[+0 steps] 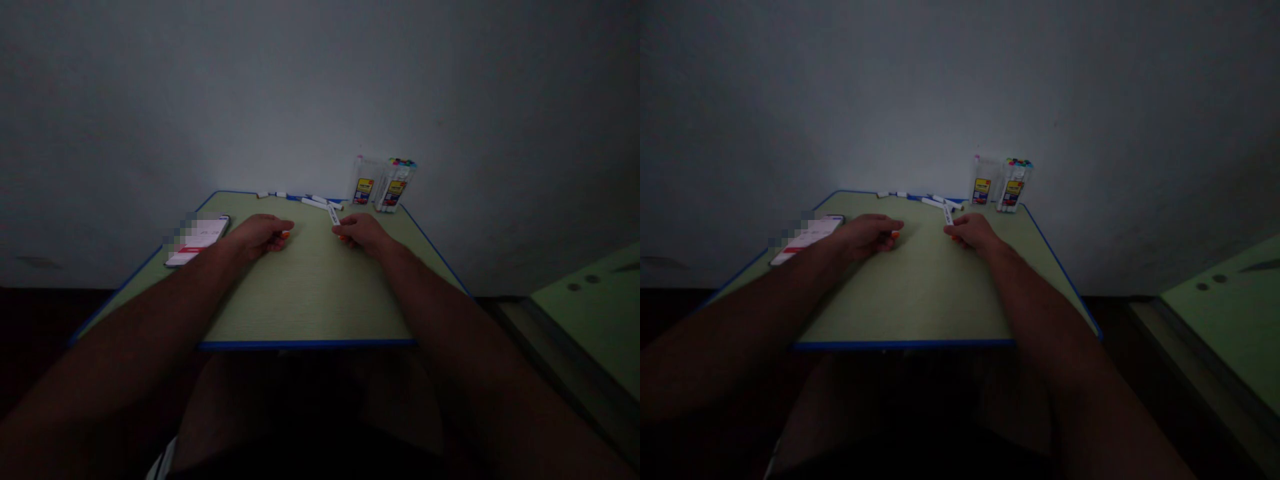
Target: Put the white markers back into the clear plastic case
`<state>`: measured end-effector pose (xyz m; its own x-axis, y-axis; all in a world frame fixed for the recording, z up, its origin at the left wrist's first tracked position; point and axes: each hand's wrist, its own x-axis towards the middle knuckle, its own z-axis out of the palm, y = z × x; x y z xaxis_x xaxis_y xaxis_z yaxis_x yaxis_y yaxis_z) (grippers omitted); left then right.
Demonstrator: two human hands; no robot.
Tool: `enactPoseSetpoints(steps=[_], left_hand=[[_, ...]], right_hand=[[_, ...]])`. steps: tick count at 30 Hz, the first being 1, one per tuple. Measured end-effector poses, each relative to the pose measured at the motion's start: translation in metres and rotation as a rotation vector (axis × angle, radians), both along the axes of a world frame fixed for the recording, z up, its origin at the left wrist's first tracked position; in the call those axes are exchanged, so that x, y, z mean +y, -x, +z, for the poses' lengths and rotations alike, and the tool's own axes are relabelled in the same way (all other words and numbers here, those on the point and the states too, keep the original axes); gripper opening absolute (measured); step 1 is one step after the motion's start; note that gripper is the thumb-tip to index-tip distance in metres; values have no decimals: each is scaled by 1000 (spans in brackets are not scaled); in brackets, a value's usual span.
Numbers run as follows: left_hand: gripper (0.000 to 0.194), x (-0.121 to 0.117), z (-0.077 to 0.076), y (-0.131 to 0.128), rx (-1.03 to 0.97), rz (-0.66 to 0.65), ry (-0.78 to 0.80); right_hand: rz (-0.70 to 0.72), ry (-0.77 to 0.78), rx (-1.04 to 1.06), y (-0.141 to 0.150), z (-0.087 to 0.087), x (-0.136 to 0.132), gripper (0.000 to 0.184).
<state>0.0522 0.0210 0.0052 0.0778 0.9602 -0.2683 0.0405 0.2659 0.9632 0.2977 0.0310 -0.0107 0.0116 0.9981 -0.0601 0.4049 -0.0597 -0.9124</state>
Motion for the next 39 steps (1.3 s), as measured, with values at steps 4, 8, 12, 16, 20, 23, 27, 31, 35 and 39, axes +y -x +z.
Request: enactPoseSetpoints(steps=[4, 8, 12, 16, 20, 23, 27, 31, 35, 39], left_hand=[[18, 1, -1, 0, -3, -9, 0], [18, 0, 0, -1, 1, 5, 3], [18, -1, 0, -1, 8, 7, 1], [19, -1, 0, 0, 15, 2, -7], [18, -1, 1, 0, 14, 6, -1], [18, -2, 2, -1, 25, 17, 4], [20, -2, 2, -1, 21, -2, 3], [19, -1, 1, 0, 24, -6, 3], [19, -1, 1, 0, 44, -15, 10], [20, -2, 1, 0, 36, -7, 4]], right_hand=[[-12, 2, 28, 2, 1, -1, 14], [-10, 12, 47, 3, 2, -2, 13], [31, 26, 64, 3, 2, -3, 10], [34, 46, 92, 4, 3, -4, 10], [39, 70, 128, 6, 5, -5, 12], [68, 71, 127, 7, 7, -6, 15], [50, 94, 169, 8, 9, -8, 17], [29, 108, 223, 10, 12, -11, 14], [25, 122, 284, 12, 15, -14, 14], [33, 128, 330, 12, 15, -15, 14]])
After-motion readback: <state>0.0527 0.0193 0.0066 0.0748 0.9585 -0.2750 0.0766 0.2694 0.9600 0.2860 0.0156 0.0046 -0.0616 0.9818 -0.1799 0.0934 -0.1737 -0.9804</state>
